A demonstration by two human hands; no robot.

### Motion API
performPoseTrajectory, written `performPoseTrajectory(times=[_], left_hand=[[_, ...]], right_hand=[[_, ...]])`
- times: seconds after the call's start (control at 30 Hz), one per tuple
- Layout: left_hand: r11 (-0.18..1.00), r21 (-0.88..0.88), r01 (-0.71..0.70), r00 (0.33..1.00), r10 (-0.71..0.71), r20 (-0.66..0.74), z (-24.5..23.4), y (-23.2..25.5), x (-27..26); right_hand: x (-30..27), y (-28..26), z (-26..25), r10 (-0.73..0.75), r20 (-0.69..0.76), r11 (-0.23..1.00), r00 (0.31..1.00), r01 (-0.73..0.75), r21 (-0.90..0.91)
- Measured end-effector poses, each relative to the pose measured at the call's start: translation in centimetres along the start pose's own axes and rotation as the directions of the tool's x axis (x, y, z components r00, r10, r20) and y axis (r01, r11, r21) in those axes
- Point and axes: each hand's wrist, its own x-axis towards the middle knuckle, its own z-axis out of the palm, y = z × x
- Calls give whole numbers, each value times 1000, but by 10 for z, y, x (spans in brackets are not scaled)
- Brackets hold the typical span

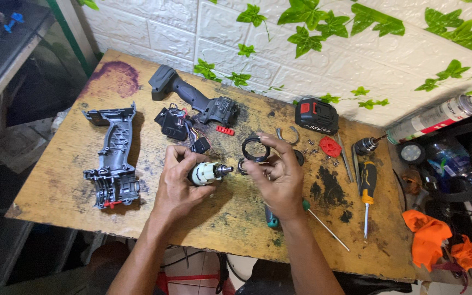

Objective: The person uses a screwdriver to remove screws from a small cylindrical component of a cordless drill. They then separate the component into its internal parts, including a spring and a black ring, and place them on the workbench.

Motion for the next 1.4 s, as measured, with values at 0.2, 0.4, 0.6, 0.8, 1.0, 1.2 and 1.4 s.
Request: performPoseTrajectory(times=[0.2, 0.4, 0.6, 0.8, 1.0, 1.2, 1.4], left_hand=[[999, -34, -42, 999, 41, -23, 0, 0, -2], [999, -46, -14, 1000, 15, 7, -2, -2, -2], [999, 7, -49, 990, 47, 130, -13, 8, 2], [988, -133, -73, 995, 80, 53, -5, -12, 1], [976, -211, -50, 996, 65, 64, -13, -11, 2], [970, -230, -75, 994, 91, 61, -12, -16, 4], [969, -231, -89, 992, 107, 65, -11, -20, 4]], right_hand=[[-8, -4, 1, 133, 14, 916, 991, -129, 379], [-9, -28, 1, -36, 198, 982, 979, -2, 188], [-12, -52, 19, -86, 380, 985, 921, 22, 169], [-4, -45, 34, -143, 398, 984, 906, 175, -45], [2, -47, 40, -145, 432, 981, 890, 185, -52], [6, -48, 49, -151, 460, 971, 875, 219, -99], [8, -47, 49, -150, 480, 962, 864, 239, -131]])
